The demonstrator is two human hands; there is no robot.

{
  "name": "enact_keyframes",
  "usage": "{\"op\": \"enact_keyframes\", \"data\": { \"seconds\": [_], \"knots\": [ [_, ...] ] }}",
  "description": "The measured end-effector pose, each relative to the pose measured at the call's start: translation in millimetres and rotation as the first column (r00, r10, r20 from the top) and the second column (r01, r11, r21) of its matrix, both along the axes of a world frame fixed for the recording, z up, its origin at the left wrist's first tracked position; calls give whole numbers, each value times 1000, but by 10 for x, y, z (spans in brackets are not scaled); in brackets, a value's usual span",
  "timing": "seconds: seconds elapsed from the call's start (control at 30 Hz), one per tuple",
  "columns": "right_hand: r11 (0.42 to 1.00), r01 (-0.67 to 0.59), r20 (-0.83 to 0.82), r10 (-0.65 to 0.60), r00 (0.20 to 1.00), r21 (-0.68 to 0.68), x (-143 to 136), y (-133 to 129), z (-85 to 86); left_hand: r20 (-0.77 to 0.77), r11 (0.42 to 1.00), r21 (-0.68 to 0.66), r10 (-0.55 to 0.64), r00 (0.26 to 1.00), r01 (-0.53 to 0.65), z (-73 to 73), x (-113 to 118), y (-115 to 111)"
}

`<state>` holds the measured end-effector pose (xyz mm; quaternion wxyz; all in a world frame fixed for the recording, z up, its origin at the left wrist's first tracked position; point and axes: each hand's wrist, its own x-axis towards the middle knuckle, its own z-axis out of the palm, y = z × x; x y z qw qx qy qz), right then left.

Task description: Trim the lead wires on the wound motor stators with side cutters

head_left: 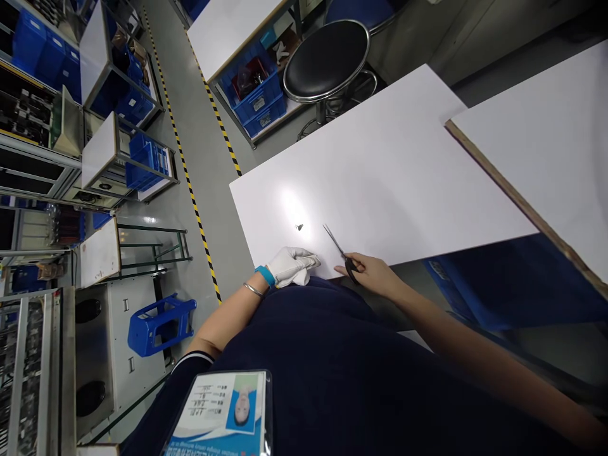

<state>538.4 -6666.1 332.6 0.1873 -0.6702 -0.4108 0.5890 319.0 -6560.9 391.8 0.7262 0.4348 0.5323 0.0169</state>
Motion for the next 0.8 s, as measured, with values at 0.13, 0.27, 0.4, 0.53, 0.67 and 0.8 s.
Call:
{"op": "enact_keyframes", "data": {
  "seconds": [0.13, 0.27, 0.4, 0.53, 0.67, 0.8],
  "knots": [
    [999, -38, 374, 39, 926, -10, 64, 136, -210, 41, 996, 62, 59, 997, -61, 14, -75, -15],
    [998, -63, 532, 63, 844, -18, 44, 204, -332, 111, 988, 90, 115, 987, -126, 157, -192, -6],
    [999, -42, 552, 36, 833, -1, -6, 199, -365, 147, 976, 85, 184, 972, -198, 340, -343, 1],
    [995, 98, 475, -100, 874, 29, -86, 76, -319, 172, 958, 73, 262, 950, -278, 454, -506, 14],
    [935, 355, 343, -336, 877, 8, -329, -292, -218, 211, 928, 45, 352, 912, -369, 411, -641, 66],
    [780, 625, 219, -603, 767, -38, -725, -895, -127, 204, 868, -34, 491, 847, -495, 147, -722, 163]
  ]
}}
